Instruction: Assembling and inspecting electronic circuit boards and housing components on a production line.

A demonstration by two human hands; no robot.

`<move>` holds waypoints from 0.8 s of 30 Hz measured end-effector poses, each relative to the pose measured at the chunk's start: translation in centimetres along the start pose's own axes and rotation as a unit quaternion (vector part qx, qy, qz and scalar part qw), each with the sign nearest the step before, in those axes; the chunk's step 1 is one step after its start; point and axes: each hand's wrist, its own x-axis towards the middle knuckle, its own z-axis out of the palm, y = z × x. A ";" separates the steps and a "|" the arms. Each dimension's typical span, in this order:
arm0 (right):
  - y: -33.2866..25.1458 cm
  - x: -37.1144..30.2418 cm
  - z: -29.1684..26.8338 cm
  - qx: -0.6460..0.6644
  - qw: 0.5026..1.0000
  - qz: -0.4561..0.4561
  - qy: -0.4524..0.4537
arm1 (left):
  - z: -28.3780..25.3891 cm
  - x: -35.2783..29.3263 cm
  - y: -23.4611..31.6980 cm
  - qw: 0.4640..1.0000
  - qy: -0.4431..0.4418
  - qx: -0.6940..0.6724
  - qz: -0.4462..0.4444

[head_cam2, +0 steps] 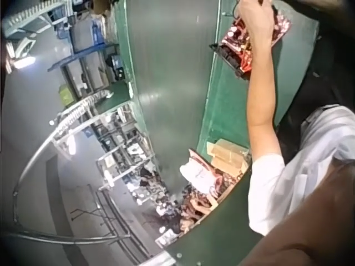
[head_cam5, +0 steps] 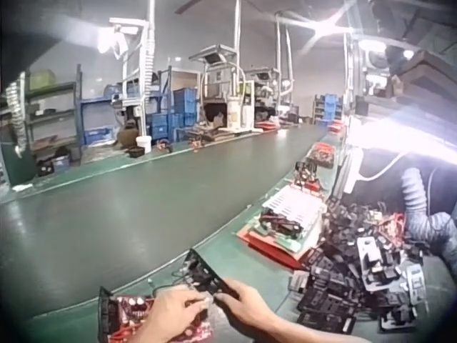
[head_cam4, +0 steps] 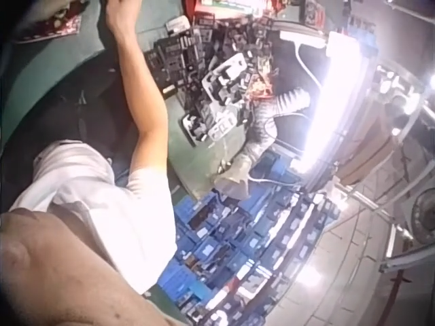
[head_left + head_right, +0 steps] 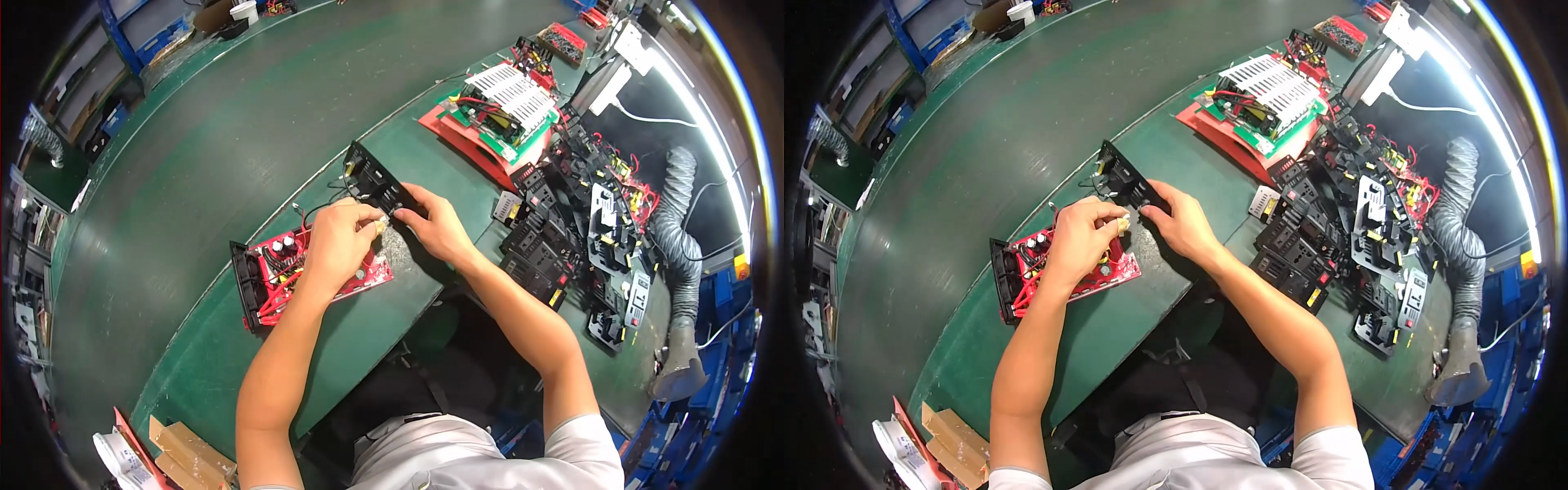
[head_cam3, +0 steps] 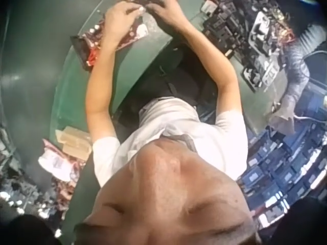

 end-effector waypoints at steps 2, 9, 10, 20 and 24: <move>1.4 -0.4 1.6 0.021 0.998 -0.043 0.036 | 0.3 0.0 -1.1 1.000 -0.005 0.004 -0.002; 1.1 -1.0 2.1 0.088 0.993 -0.057 0.055 | 0.4 0.5 0.1 0.999 0.000 0.046 -0.007; 1.0 -1.1 2.0 0.066 0.994 -0.063 0.062 | 0.5 0.5 -0.1 0.998 -0.003 0.056 -0.008; 0.9 -1.6 2.2 -0.009 0.981 -0.158 0.114 | 0.9 0.3 0.4 0.998 -0.010 0.053 -0.035; 1.1 -1.6 2.4 -0.066 0.966 -0.213 0.130 | 0.8 0.3 0.4 0.998 -0.004 0.052 -0.029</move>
